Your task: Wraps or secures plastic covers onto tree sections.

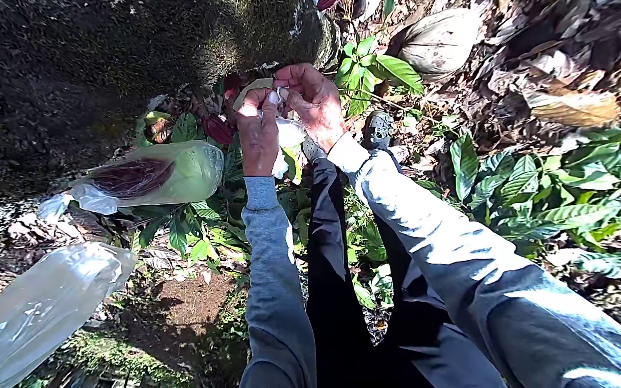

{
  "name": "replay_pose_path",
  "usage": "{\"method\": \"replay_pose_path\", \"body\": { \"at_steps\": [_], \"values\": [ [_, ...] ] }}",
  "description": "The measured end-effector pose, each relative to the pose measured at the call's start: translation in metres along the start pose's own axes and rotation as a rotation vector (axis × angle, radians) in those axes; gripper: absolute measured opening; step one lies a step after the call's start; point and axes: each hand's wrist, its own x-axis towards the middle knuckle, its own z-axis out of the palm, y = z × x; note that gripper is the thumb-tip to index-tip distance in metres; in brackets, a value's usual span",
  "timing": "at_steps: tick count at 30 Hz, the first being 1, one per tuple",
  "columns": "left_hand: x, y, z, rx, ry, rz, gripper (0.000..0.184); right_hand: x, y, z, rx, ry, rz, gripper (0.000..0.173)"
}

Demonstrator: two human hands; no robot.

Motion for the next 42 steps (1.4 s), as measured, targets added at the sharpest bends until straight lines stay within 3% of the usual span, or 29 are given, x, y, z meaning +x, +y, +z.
{"method": "replay_pose_path", "body": {
  "at_steps": [5,11,18,27,30,35,38,42],
  "values": [
    [0.006,0.001,-0.006,-0.232,-0.122,-0.135,0.017,-0.004,0.001,-0.003,0.072,0.050,-0.006,0.027],
    [0.007,-0.001,-0.008,-0.268,-0.129,-0.126,0.015,-0.012,-0.001,0.000,0.070,0.078,0.038,0.029],
    [0.008,-0.005,0.000,-0.318,0.063,-0.118,0.012,-0.009,-0.001,0.008,0.146,0.112,0.050,0.023],
    [0.028,-0.026,0.040,-0.136,0.473,-0.004,0.008,-0.004,-0.005,-0.003,0.117,0.093,0.038,0.007],
    [0.030,-0.027,0.047,-0.108,0.498,0.000,0.009,-0.008,-0.010,-0.001,0.130,0.095,0.039,0.005],
    [-0.007,-0.057,0.023,-0.224,0.527,-0.062,0.024,-0.014,0.012,-0.030,0.211,0.153,0.170,0.028],
    [-0.024,-0.098,0.007,-0.220,0.516,-0.182,0.027,-0.020,0.045,-0.043,0.123,0.202,0.342,0.026],
    [-0.006,-0.131,-0.001,-0.195,0.354,-0.341,0.042,-0.017,0.076,-0.037,0.165,0.136,0.547,0.025]
  ]
}}
